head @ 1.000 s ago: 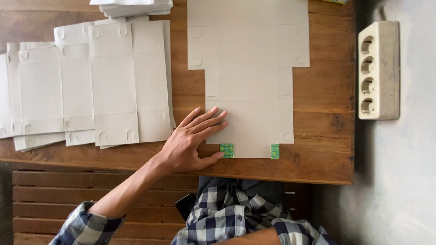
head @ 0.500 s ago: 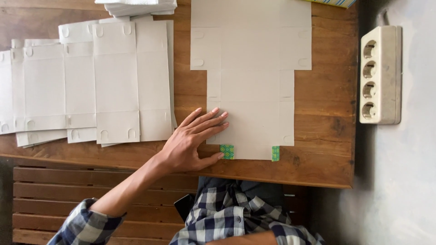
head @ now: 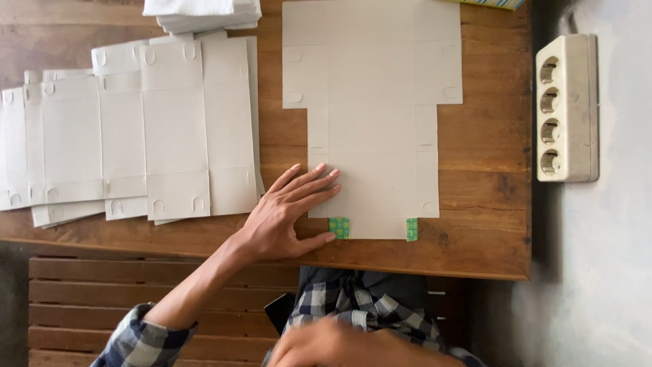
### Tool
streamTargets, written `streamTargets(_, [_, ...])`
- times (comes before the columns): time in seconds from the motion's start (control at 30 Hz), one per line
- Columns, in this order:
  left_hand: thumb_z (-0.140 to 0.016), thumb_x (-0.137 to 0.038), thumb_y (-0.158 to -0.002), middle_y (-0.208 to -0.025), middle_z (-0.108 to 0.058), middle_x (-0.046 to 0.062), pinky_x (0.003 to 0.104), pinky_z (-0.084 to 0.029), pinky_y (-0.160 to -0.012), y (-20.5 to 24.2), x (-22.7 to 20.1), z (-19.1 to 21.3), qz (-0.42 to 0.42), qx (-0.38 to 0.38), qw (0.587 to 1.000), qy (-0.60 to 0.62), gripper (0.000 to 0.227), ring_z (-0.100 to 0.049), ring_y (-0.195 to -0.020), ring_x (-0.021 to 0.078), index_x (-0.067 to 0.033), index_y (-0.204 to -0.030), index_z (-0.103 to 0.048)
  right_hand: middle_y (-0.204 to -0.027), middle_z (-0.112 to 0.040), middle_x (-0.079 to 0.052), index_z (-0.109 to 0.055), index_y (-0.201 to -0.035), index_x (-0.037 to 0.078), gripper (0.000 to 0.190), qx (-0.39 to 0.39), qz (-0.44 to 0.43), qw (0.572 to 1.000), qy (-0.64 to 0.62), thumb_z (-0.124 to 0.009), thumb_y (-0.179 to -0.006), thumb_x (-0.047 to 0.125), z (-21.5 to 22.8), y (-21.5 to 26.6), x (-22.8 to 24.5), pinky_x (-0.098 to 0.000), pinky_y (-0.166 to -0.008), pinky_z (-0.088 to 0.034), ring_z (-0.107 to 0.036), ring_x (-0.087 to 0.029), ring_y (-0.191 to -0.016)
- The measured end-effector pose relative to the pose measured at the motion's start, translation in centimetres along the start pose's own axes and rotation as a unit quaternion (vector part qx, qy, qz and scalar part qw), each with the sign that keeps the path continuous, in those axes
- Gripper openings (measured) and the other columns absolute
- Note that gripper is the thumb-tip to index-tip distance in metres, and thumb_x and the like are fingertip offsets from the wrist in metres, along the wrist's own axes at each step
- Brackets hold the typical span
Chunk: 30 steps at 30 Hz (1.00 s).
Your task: The person assembles cardboard boxes by hand by folding them and applying tape to the bottom and side flaps.
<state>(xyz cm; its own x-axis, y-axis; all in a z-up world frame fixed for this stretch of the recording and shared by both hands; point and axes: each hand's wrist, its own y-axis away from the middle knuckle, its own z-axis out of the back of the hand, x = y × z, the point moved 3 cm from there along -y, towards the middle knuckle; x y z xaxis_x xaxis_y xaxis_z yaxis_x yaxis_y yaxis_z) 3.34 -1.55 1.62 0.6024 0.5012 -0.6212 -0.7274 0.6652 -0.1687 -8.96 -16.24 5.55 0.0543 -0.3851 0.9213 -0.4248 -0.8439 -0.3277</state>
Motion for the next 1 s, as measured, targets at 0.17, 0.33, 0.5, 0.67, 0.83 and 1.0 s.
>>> streamTargets(0.17, [-0.077, -0.044, -0.09, -0.16, -0.046, 0.009, 0.052, -0.025, -0.127, -0.1, 0.0, 0.0, -0.007, -0.005, 1.0, 0.0, 0.071, -0.038, -0.153, 0.0292, -0.0113, -0.148, -0.053, -0.079, -0.063, -0.001, -0.07, -0.096, 0.009, 0.008, -0.357, -0.025, 0.863, 0.355, -0.062, -0.098, 0.01, 6.0, 0.4, 5.4, -0.0257, -0.062, -0.046, -0.056, -0.012, -0.066])
streamTargets(0.33, [-0.074, -0.044, -0.093, -0.16, -0.046, 0.009, 0.052, -0.026, -0.127, -0.1, 0.0, 0.1, -0.008, -0.007, 1.0, 0.001, 0.068, -0.038, -0.153, 0.0292, -0.0114, -0.149, -0.053, -0.081, -0.071, 0.006, -0.07, -0.113, 0.014, 0.017, -0.436, -0.164, 0.688, 0.556, -0.069, -0.097, 0.021, 7.6, 1.9, -0.3, -0.0255, -0.052, -0.048, -0.059, -0.009, -0.058])
streamTargets(0.5, [-0.069, -0.024, -0.1, -0.156, -0.052, 0.009, 0.051, -0.029, -0.126, -0.2, 0.1, 0.0, 0.0, -0.033, 0.999, 0.001, 0.048, -0.042, -0.151, 0.0285, -0.0112, -0.144, -0.057, -0.076, -0.064, 0.004, -0.071, -0.108, 0.01, 0.011, -0.428, -0.132, 0.63, 0.635, -0.071, -0.097, 0.013, 7.6, 1.2, -2.2, -0.0256, -0.055, -0.049, -0.061, -0.012, -0.063])
streamTargets(0.67, [-0.071, -0.027, -0.097, -0.157, -0.05, 0.008, 0.052, -0.028, -0.126, -0.1, 0.2, -0.2, 0.001, -0.025, 1.0, -0.006, 0.053, -0.04, -0.152, 0.0283, -0.0122, -0.146, -0.056, -0.071, -0.06, 0.004, -0.071, -0.104, 0.01, 0.008, -0.42, -0.119, 0.625, 0.647, -0.073, -0.096, 0.011, 7.7, 1.4, -2.3, -0.0248, -0.051, -0.045, -0.057, -0.01, -0.059])
streamTargets(0.83, [-0.072, -0.033, -0.094, -0.159, -0.048, 0.009, 0.053, -0.027, -0.127, 0.0, 0.2, 0.1, -0.006, -0.021, 1.0, 0.004, 0.061, -0.039, -0.153, 0.0301, -0.0118, -0.148, -0.053, -0.07, -0.059, 0.004, -0.07, -0.103, 0.01, 0.007, -0.416, -0.113, 0.626, 0.65, -0.073, -0.096, 0.01, 7.7, 1.3, -2.3, -0.0245, -0.051, -0.044, -0.056, -0.01, -0.058])
streamTargets(1.0, [-0.079, -0.04, -0.082, -0.162, -0.044, 0.009, 0.054, -0.024, -0.127, 0.1, 0.3, -0.1, -0.009, 0.005, 1.0, 0.0, 0.075, -0.034, -0.155, 0.0295, -0.0137, -0.147, -0.054, -0.071, -0.059, 0.003, -0.07, -0.102, 0.009, 0.006, -0.415, -0.113, 0.632, 0.645, -0.072, -0.096, 0.009, 7.6, 1.3, -2.1, -0.0256, -0.052, -0.044, -0.057, -0.012, -0.06])
